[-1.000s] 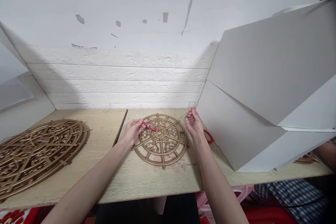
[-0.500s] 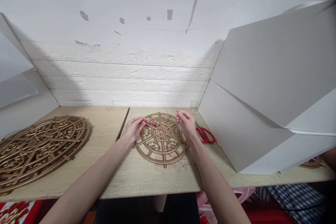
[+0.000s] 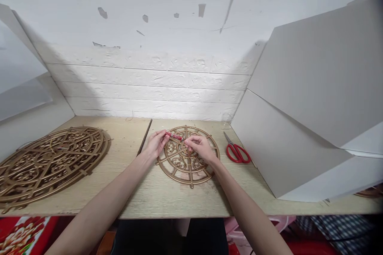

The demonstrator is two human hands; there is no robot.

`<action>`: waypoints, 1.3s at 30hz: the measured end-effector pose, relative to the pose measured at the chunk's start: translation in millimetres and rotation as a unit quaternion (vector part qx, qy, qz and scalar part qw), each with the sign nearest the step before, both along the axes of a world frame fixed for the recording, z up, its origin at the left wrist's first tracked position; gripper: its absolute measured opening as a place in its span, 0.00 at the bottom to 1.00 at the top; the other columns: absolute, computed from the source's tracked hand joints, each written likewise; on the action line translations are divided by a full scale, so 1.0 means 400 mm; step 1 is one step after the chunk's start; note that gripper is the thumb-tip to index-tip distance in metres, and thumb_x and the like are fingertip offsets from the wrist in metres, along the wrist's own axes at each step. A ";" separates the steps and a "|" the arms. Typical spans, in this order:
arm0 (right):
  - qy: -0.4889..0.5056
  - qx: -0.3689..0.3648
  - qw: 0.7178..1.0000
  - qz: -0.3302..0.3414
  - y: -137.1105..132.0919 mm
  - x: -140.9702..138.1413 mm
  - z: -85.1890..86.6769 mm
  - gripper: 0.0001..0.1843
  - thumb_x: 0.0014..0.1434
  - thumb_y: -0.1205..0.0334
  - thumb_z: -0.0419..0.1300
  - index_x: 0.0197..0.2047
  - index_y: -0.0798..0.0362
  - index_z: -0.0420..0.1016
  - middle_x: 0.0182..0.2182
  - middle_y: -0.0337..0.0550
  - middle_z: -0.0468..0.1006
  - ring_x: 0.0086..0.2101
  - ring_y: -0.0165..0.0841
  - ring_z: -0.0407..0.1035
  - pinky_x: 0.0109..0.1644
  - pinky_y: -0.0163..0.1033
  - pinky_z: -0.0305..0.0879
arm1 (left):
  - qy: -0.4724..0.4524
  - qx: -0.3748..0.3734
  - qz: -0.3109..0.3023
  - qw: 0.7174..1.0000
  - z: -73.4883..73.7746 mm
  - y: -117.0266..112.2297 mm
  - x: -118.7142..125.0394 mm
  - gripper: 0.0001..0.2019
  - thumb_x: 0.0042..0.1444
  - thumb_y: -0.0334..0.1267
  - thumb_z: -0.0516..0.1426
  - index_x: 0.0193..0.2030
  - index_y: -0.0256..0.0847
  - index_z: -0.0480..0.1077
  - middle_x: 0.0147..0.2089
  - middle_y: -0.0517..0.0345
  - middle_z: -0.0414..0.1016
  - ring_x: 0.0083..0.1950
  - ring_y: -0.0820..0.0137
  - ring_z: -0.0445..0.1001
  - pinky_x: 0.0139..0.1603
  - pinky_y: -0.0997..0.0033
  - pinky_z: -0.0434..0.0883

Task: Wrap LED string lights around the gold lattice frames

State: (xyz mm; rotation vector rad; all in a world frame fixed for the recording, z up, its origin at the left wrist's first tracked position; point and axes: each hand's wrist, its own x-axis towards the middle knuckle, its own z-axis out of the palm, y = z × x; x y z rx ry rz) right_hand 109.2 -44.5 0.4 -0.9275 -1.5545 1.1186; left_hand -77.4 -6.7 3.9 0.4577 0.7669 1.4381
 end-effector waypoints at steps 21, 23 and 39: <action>-0.012 -0.016 1.000 -0.011 -0.013 -0.009 0.013 0.15 0.52 0.51 0.62 0.27 0.55 0.72 0.20 0.35 0.69 0.21 0.26 0.60 0.25 0.31 0.57 | 0.025 0.013 -0.019 0.999 -0.014 -0.001 0.001 0.08 0.53 0.20 0.56 0.26 0.30 0.70 0.27 0.51 0.75 0.27 0.77 0.74 0.30 0.83 0.73; -0.016 -0.015 1.000 -0.010 -0.014 -0.007 0.015 0.15 0.52 0.51 0.62 0.26 0.55 0.72 0.19 0.35 0.69 0.21 0.25 0.60 0.25 0.31 0.57 | 0.027 0.012 -0.017 0.999 -0.012 -0.003 0.001 0.08 0.53 0.20 0.55 0.26 0.30 0.70 0.27 0.50 0.75 0.27 0.77 0.74 0.30 0.83 0.74; -0.012 -0.014 1.000 0.007 -0.002 0.006 0.007 0.15 0.50 0.50 0.64 0.26 0.55 0.77 0.22 0.39 0.74 0.21 0.27 0.61 0.26 0.33 0.58 | 0.024 0.007 -0.006 1.000 -0.014 -0.005 0.006 0.07 0.51 0.19 0.57 0.26 0.30 0.70 0.28 0.49 0.75 0.29 0.75 0.75 0.32 0.80 0.74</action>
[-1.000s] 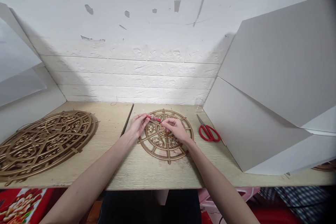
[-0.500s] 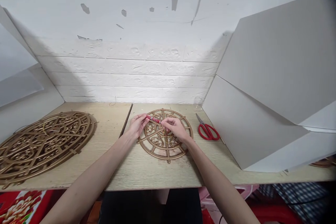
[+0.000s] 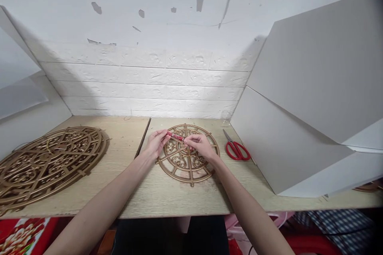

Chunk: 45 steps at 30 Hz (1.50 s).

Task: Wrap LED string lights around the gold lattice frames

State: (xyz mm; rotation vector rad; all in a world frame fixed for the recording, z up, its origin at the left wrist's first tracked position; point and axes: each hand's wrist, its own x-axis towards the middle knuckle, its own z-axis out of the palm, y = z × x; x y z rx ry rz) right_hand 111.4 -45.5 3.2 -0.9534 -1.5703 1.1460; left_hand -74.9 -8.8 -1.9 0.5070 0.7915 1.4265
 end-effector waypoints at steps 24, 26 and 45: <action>0.227 0.029 0.955 -0.190 0.001 0.137 0.069 0.13 0.40 0.56 0.71 0.29 0.54 0.80 0.23 0.37 0.73 0.21 0.23 0.59 0.24 0.31 0.57 | -0.018 -0.013 0.005 1.000 0.013 -0.005 -0.003 0.09 0.54 0.20 0.54 0.26 0.30 0.70 0.27 0.51 0.76 0.28 0.77 0.75 0.31 0.84 0.73; 0.267 0.033 0.944 -0.190 0.001 0.154 0.073 0.13 0.39 0.58 0.71 0.30 0.54 0.80 0.24 0.37 0.73 0.22 0.23 0.61 0.23 0.30 0.59 | -0.016 -0.011 0.004 1.000 0.011 -0.004 -0.003 0.08 0.54 0.20 0.54 0.27 0.30 0.70 0.28 0.51 0.76 0.28 0.77 0.75 0.31 0.83 0.73; 0.264 0.001 0.958 -0.108 -0.015 0.155 0.081 0.16 0.40 0.64 0.72 0.37 0.50 0.80 0.29 0.38 0.74 0.29 0.27 0.67 0.26 0.30 0.65 | -0.021 -0.012 -0.005 1.000 0.015 -0.006 -0.005 0.08 0.54 0.20 0.54 0.27 0.30 0.70 0.26 0.52 0.76 0.27 0.77 0.75 0.31 0.83 0.73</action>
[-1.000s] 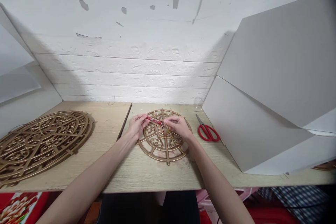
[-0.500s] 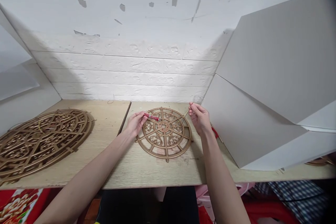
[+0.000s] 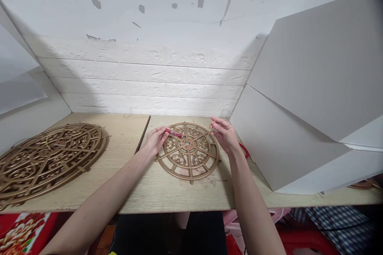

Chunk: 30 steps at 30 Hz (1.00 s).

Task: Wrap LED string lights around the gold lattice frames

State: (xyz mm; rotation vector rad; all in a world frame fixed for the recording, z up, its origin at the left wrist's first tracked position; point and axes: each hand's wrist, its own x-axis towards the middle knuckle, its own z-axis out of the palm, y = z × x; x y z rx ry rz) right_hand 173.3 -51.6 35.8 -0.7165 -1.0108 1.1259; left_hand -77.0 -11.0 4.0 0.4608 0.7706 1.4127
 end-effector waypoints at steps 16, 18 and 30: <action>-0.008 0.020 0.993 0.119 -0.019 0.008 0.005 0.12 0.45 0.59 0.69 0.36 0.46 0.78 0.31 0.37 0.76 0.27 0.26 0.68 0.28 0.32 0.65 | 0.004 -0.005 -0.005 1.000 -0.002 0.003 -0.001 0.07 0.54 0.20 0.55 0.28 0.30 0.70 0.27 0.50 0.76 0.27 0.77 0.75 0.31 0.83 0.73; -0.073 -0.002 0.986 0.150 -0.025 0.005 0.004 0.13 0.46 0.57 0.68 0.37 0.47 0.78 0.32 0.40 0.77 0.28 0.29 0.70 0.29 0.34 0.66 | 0.005 -0.006 -0.004 1.000 -0.002 0.003 0.000 0.07 0.54 0.20 0.54 0.28 0.30 0.70 0.27 0.51 0.76 0.26 0.77 0.75 0.30 0.83 0.73; -0.566 -0.028 0.820 0.084 0.014 -0.013 -0.042 0.13 0.47 0.53 0.64 0.24 0.56 0.75 0.25 0.41 0.74 0.28 0.32 0.66 0.32 0.37 0.59 | 0.009 -0.003 -0.009 1.000 0.005 -0.003 0.001 0.08 0.55 0.20 0.54 0.28 0.30 0.69 0.27 0.51 0.76 0.27 0.77 0.75 0.30 0.84 0.73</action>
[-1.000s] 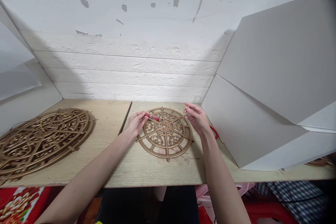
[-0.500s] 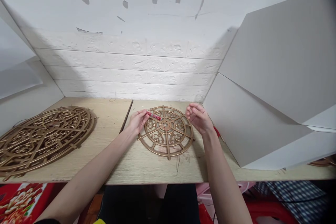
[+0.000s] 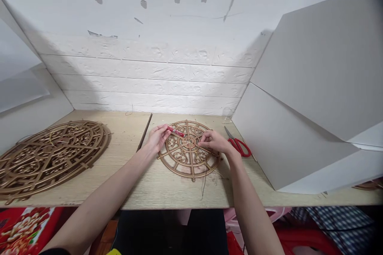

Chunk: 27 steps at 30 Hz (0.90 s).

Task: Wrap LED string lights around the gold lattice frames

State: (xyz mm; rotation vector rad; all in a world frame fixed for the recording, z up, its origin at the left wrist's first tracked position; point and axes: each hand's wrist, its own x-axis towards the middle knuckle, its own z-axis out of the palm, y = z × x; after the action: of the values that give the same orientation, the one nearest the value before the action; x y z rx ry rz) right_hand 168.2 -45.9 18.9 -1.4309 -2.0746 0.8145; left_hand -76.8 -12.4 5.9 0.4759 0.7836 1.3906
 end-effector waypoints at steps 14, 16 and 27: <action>-0.006 0.017 0.998 0.065 -0.005 0.009 -0.002 0.03 0.40 0.65 0.67 0.20 0.53 0.77 0.23 0.41 0.72 0.31 0.34 0.64 0.34 0.36 0.60 | 0.002 0.009 -0.001 1.000 -0.009 0.006 -0.002 0.07 0.54 0.21 0.55 0.28 0.30 0.70 0.27 0.50 0.76 0.27 0.77 0.75 0.30 0.83 0.73; 0.012 -0.006 0.999 0.042 -0.007 0.011 -0.001 0.03 0.43 0.65 0.63 0.21 0.54 0.75 0.20 0.38 0.70 0.26 0.31 0.63 0.29 0.35 0.58 | 0.002 0.008 -0.003 1.000 -0.008 0.005 -0.002 0.07 0.54 0.21 0.54 0.28 0.31 0.70 0.28 0.50 0.76 0.28 0.77 0.75 0.31 0.83 0.73; 0.325 -0.064 0.943 0.010 -0.038 0.018 0.049 0.12 0.51 0.55 0.64 0.35 0.55 0.76 0.26 0.40 0.75 0.26 0.27 0.65 0.31 0.33 0.60 | 0.009 0.006 -0.003 1.000 -0.009 0.008 -0.003 0.08 0.54 0.20 0.54 0.28 0.30 0.71 0.28 0.51 0.76 0.27 0.78 0.74 0.29 0.84 0.73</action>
State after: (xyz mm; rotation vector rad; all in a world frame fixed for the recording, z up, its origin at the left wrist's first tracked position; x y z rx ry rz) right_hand 175.2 -61.2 38.7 -1.0064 -1.5473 1.2477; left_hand -78.1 -9.3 2.3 0.5006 0.7876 1.3880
